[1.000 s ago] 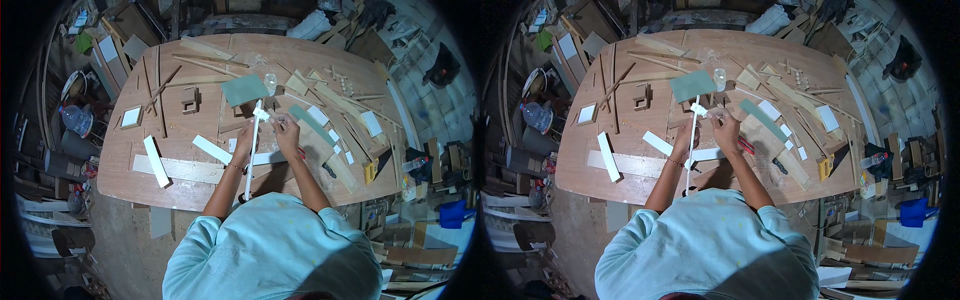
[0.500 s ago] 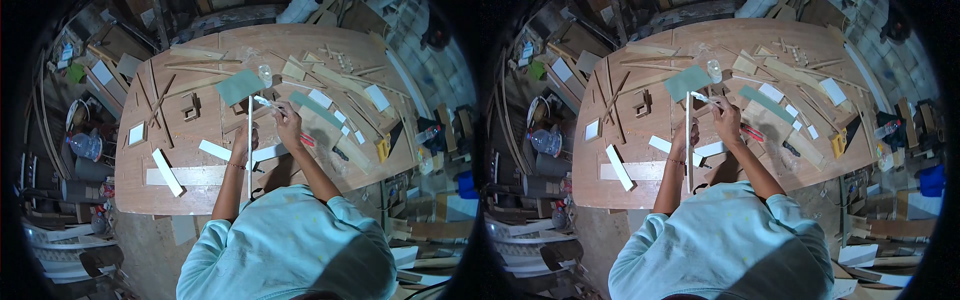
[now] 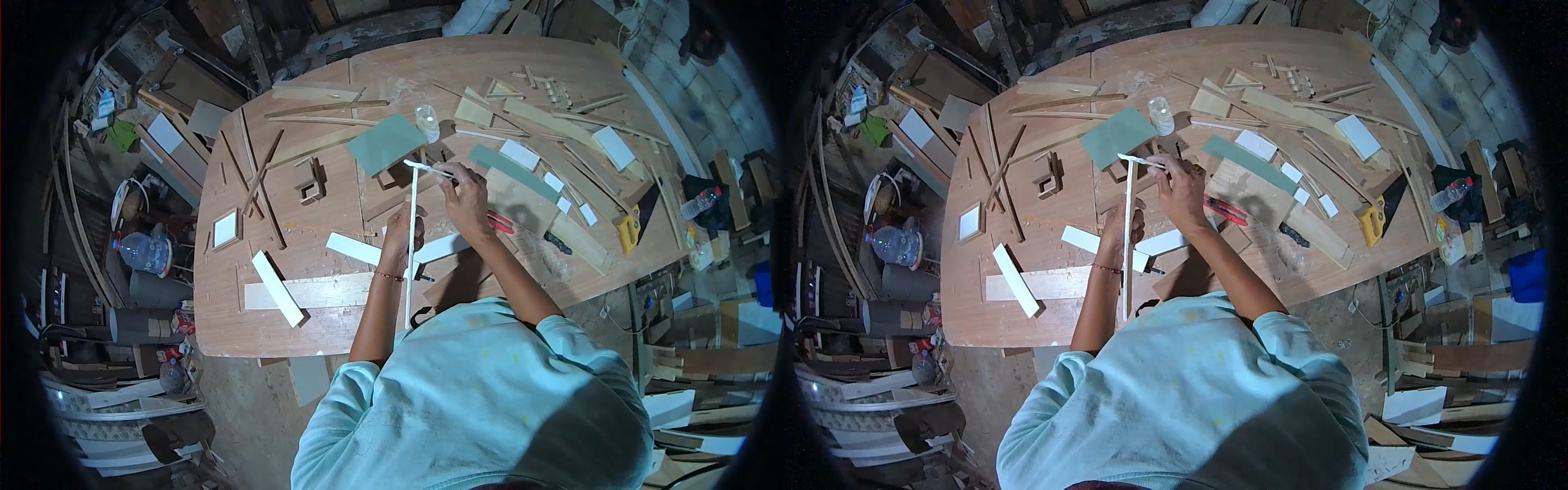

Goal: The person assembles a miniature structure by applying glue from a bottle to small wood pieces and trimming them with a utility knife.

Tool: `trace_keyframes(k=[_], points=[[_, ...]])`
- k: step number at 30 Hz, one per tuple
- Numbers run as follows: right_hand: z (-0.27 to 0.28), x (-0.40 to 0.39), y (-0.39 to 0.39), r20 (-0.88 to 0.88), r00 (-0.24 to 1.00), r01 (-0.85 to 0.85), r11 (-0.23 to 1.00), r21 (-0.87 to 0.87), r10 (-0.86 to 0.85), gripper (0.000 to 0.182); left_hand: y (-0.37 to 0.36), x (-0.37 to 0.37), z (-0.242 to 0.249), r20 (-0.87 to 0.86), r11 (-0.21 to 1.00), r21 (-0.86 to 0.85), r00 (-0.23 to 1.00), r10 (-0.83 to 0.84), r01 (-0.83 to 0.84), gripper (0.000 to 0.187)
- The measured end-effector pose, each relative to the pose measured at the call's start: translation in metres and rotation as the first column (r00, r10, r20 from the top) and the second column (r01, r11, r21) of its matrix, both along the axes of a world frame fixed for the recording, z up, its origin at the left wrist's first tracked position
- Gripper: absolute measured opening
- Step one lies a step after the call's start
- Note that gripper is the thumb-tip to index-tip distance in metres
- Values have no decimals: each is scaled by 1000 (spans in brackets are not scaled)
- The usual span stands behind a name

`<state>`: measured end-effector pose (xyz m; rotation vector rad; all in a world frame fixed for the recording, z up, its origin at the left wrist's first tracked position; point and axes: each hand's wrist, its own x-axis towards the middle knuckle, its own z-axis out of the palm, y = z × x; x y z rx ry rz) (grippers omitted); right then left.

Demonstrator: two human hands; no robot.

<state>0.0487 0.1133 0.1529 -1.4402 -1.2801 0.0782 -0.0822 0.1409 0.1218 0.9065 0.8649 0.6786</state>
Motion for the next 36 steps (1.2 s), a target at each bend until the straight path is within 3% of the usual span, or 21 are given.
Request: trace_keyframes(k=[5, 8, 12, 14, 18, 24, 27, 29, 36], points=[[-8, 3, 0, 236, 967, 93, 995, 36, -99, 14, 2, 0, -2, 55, 999, -34, 998, 10, -8, 42], [-11, 3, -2, 236, 965, 90, 990, 106, -113, 15, 0, -1, 3, 36, 999, -39, 999, 7, -6, 42], [-16, 6, -5, 238, 959, 138, 988, 74, -152, 16, 2, -6, 2, 89, 999, -41, 996, 25, -21, 42], [-13, 6, -5, 141, 980, 128, 989, 70, -137, 17, 5, -7, 3, 42, 1000, -16, 999, 26, -26, 42], [-11, 3, -4, 139, 980, 128, 988, 90, -140, 18, 5, -5, 6, 6, 999, -20, 999, 32, -32, 42], [-12, 4, -4, 245, 959, 120, 988, 97, -140, 20, 4, -5, -4, 39, 999, -48, 999, -8, 10, 42], [-8, 14, -3, 283, 931, 209, 972, 110, -232, 20, 2, -5, -6, 61, 999, -34, 998, -28, 30, 42], [-7, 20, -2, 216, 938, 247, 960, 130, -270, 22, 2, -6, -3, 39, 999, -19, 999, -32, 33, 42], [-9, 5, -13, 265, 954, 95, 981, 168, -138, 20, 9, -2, -8, 50, 998, -50, 998, -22, 24, 41]])
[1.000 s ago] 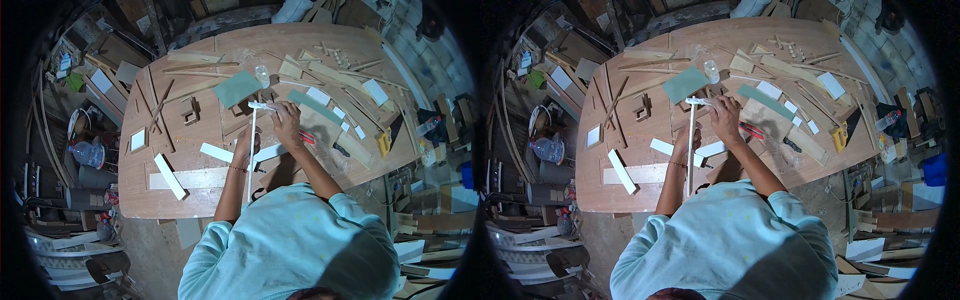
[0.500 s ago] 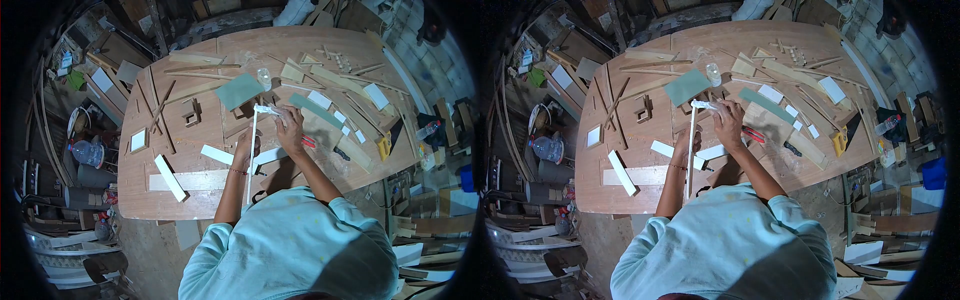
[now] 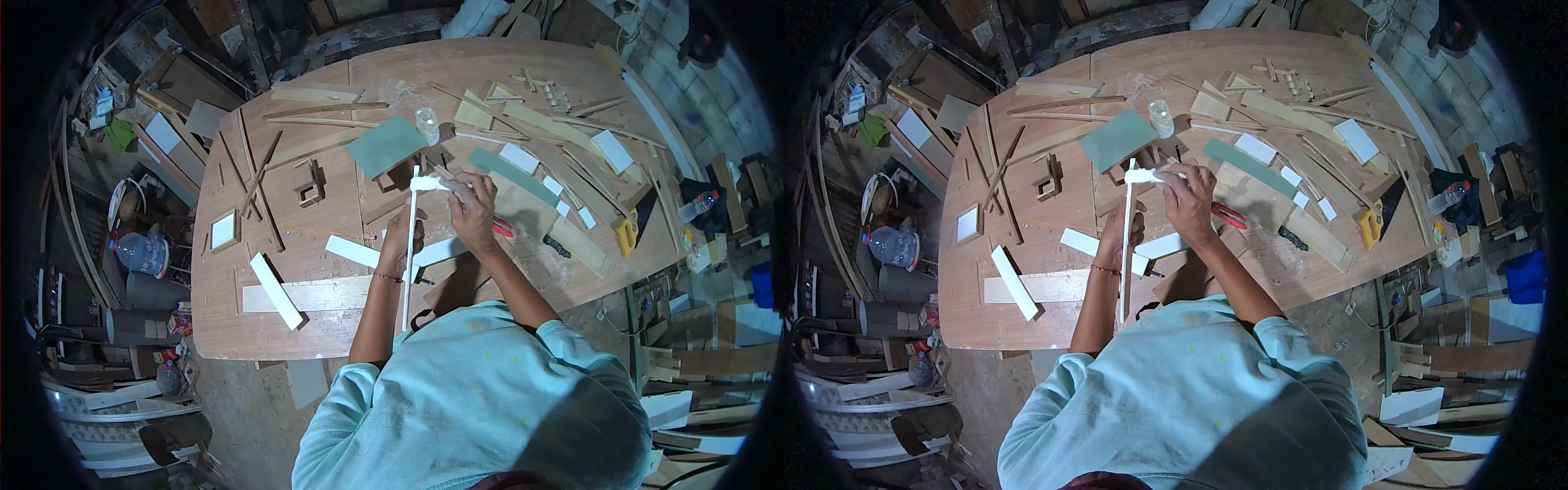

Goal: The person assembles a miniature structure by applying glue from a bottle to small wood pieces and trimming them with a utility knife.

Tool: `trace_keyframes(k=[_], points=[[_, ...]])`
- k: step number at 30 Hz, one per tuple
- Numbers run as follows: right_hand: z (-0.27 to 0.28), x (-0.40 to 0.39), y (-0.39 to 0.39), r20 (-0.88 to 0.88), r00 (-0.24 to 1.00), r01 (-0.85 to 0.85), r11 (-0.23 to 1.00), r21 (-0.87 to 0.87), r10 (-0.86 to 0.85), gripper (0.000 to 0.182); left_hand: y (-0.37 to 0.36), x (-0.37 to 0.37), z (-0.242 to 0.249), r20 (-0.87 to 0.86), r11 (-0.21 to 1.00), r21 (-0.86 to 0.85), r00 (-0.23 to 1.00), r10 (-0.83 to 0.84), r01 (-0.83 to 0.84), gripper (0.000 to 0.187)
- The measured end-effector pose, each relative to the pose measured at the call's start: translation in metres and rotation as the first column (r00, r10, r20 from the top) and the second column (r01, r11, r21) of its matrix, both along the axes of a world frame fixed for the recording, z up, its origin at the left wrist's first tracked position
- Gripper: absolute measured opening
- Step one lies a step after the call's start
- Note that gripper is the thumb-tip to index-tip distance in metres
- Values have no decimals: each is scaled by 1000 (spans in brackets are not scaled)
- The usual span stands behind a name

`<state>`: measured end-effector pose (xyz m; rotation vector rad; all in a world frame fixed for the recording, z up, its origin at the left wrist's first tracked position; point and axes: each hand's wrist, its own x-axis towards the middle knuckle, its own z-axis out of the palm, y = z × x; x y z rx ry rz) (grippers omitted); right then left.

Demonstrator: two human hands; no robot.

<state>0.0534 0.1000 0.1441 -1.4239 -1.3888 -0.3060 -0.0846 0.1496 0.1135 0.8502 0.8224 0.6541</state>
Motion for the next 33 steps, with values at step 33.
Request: trace_keyframes(k=[33], points=[[-9, -2, 13, -459, 889, -116, 970, -215, 4, 12, -12, 1, -1, -161, 997, 70, 987, 22, -11, 40]])
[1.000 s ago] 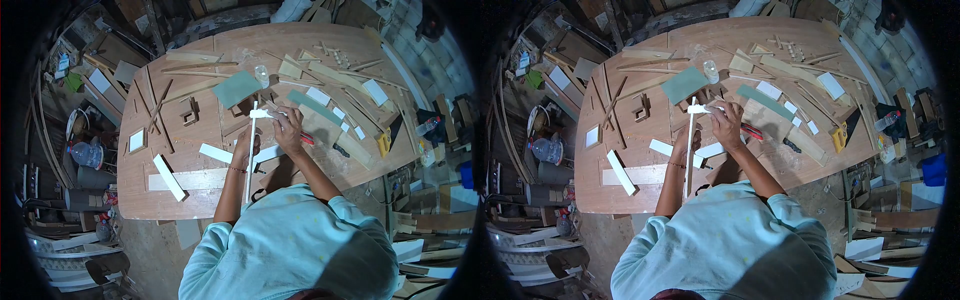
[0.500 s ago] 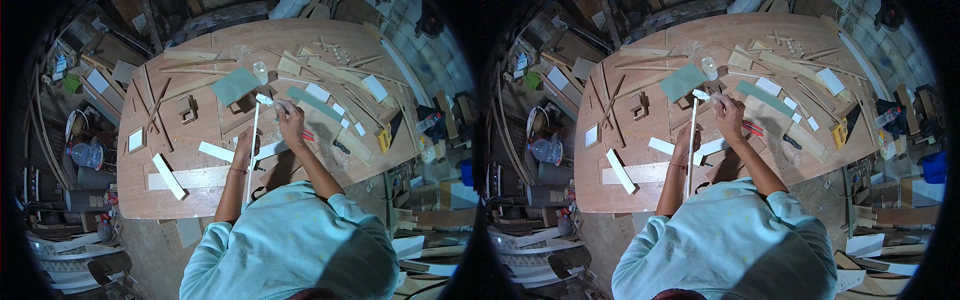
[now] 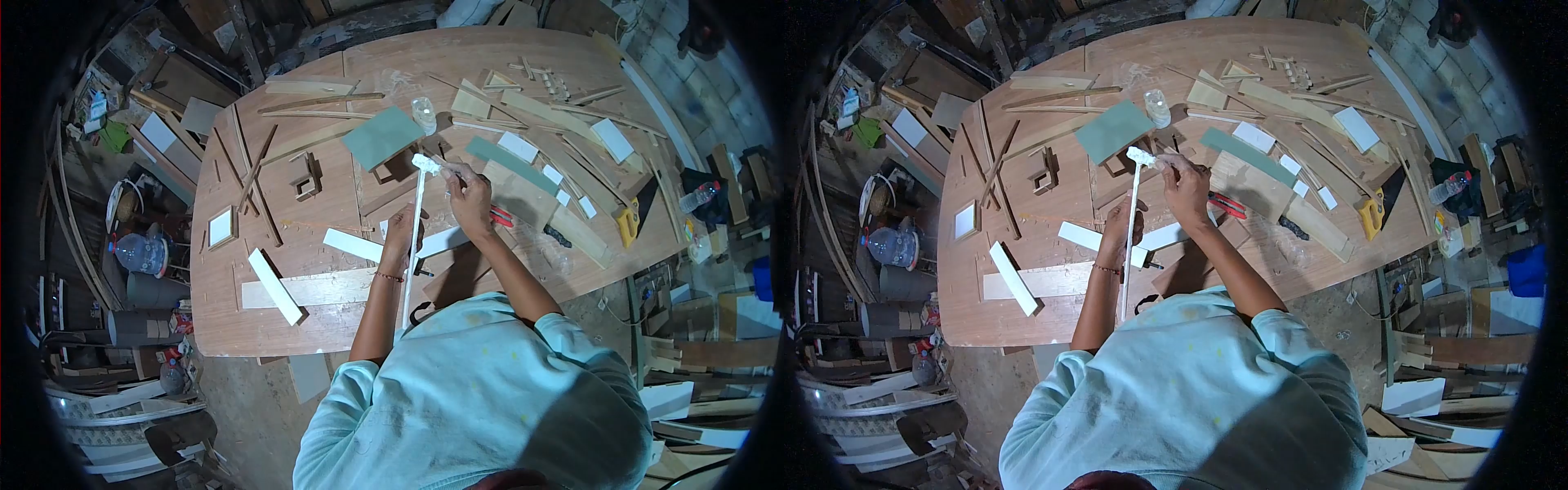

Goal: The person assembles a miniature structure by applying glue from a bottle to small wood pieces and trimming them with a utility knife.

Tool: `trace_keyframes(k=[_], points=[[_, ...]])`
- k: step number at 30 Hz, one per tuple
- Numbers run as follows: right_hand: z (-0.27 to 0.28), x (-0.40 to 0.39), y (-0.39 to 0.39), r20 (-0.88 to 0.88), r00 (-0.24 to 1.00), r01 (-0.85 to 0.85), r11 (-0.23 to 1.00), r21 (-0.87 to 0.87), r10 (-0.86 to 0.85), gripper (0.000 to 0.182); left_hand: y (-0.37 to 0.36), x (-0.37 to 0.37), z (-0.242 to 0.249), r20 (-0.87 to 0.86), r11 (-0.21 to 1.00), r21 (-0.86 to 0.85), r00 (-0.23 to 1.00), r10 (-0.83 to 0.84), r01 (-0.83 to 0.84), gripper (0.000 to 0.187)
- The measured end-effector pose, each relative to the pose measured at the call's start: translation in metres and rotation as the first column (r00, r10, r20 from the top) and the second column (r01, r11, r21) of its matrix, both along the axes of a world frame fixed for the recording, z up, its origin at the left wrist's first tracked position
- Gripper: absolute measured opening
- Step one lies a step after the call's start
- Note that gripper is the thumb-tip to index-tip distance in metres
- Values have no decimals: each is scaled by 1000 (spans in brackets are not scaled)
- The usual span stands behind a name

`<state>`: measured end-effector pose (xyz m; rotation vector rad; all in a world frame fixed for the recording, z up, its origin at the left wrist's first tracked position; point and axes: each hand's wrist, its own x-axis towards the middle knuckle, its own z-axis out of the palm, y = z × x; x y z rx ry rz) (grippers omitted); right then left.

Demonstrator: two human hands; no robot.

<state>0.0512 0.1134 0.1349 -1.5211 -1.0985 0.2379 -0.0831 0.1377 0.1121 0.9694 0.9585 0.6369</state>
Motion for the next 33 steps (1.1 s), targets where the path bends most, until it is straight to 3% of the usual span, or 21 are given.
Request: trace_keyframes(k=[2, 5, 7, 14, 17, 20, 22, 25, 33], points=[[-1, 0, 0, -26, 1000, -6, 1000, 23, 6, 12, 1, 0, 0, 15, 1000, -11, 1000, -2, 2, 39], [-1, 0, -2, 120, 993, -7, 996, 90, -4, 12, 5, 1, 0, 14, 999, -40, 1000, 5, -4, 39], [-3, 0, -3, 334, 941, -2, 987, 163, -53, 12, 4, 1, 3, 10, 999, -40, 1000, 5, -4, 39], [-2, 12, 7, 307, 945, 79, 989, 126, -115, 11, 2, 1, 3, -3, 999, -43, 1000, -15, 15, 42], [3, 10, 6, 174, 981, 62, 991, 119, -83, 12, 3, 2, 2, 5, 999, -43, 1000, -7, 7, 46], [3, 6, 0, 229, 972, 15, 987, 157, -51, 11, 8, 2, 2, 25, 998, -66, 1000, -2, 4, 47], [2, 3, -6, 232, 973, -31, 998, 56, 17, 12, 8, 2, 2, 31, 997, -75, 1000, 2, 0, 47], [2, -2, -9, 308, 951, -34, 988, 150, -14, 10, 8, 3, 1, 38, 995, -94, 999, 17, -14, 47], [0, -1, -8, 425, 905, -32, 989, 142, -32, 9, 4, 3, 5, 44, 995, -98, 999, 2, 2, 45]])
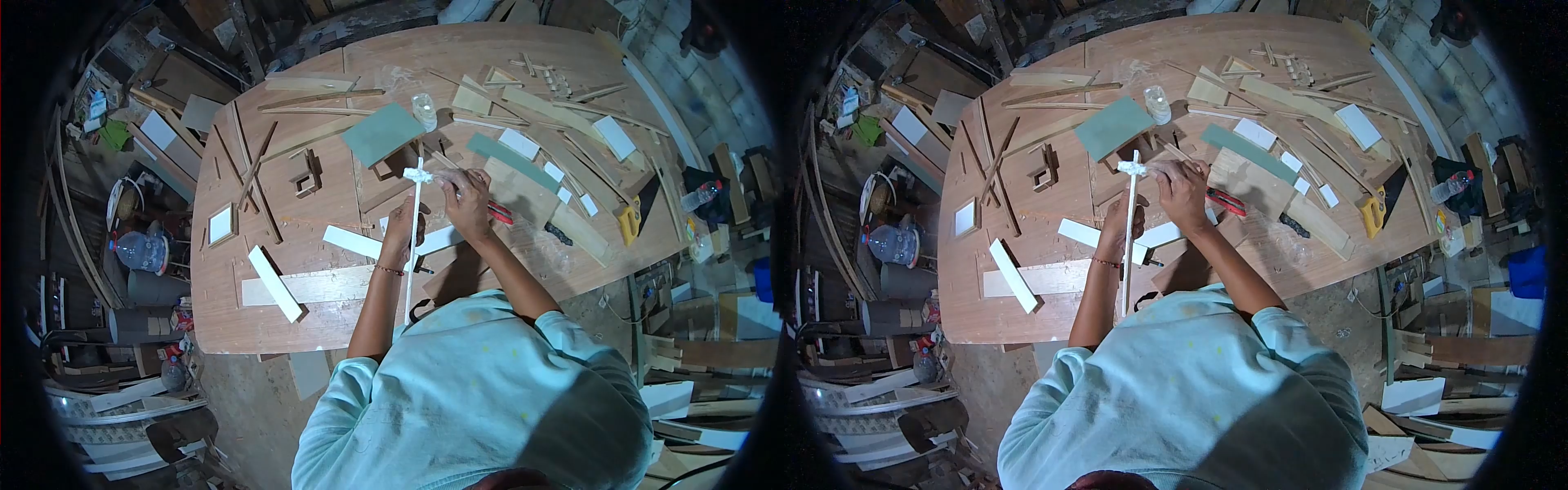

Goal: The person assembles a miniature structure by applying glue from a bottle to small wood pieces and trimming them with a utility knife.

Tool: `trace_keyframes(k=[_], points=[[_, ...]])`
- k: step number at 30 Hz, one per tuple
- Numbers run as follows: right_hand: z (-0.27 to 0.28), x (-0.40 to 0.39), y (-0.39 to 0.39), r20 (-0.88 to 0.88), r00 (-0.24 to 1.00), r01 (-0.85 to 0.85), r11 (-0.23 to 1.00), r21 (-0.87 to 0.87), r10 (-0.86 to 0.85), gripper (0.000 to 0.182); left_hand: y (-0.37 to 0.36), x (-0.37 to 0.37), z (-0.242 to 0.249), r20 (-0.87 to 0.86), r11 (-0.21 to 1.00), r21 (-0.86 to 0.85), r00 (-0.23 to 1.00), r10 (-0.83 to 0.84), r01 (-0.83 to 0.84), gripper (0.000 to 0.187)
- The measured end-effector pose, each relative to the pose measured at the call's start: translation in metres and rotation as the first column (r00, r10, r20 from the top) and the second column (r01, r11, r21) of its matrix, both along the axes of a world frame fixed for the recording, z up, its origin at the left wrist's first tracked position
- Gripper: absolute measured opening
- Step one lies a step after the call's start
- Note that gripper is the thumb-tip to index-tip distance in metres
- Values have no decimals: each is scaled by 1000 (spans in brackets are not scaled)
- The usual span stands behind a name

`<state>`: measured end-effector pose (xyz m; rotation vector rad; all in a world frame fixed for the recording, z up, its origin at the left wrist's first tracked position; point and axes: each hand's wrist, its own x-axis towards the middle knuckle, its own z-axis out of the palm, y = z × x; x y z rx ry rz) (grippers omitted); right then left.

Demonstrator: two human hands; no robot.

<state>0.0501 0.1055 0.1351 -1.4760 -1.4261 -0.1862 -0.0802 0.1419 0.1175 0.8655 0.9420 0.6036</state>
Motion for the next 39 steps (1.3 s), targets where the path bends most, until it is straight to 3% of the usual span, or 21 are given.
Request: trace_keyframes(k=[2, 7, 12, 15, 22, 27, 29, 32, 36, 39], points=[[-1, 5, 6, 8, 999, 34, 999, 1, -34, 9, -1, 0, -4, -43, 996, 87, 999, -8, 12, 45], [6, 16, 17, 17, 981, 191, 981, 14, -192, 13, -3, 1, -3, -61, 997, 70, 998, -21, 25, 45], [4, 10, 12, -30, 991, 130, 990, 49, -129, 9, -2, 1, -1, -84, 998, 60, 996, 13, -8, 45], [5, 4, 3, -38, 997, 66, 997, 30, -65, 9, 1, 0, -5, -29, 997, 75, 1000, 2, 0, 44], [-12, -8, 0, -28, 1000, -6, 998, 61, 7, 7, 4, -2, -7, 173, 991, -100, 982, -74, 92, 41], [-17, -10, 5, -33, 999, 17, 997, 81, -15, 8, -2, -5, -3, 296, 970, -142, 943, -150, 199, 35], [-15, -7, 7, -29, 998, 54, 996, 74, -52, 8, -3, -7, -4, 411, 945, -176, 893, -184, 275, 20], [-10, -1, 11, -13, 995, 99, 993, 63, -98, 8, -4, -7, -8, 441, 937, -157, 871, -216, 312, 20], [-11, 7, 18, -25, 990, 143, 988, 52, -142, 9, -3, -6, -9, 381, 937, -100, 883, -274, 333, 21], [-7, 9, 17, -96, 982, 164, 986, -10, -164, 14, -4, -5, -9, 300, 934, -26, 894, -333, 357, 35]])
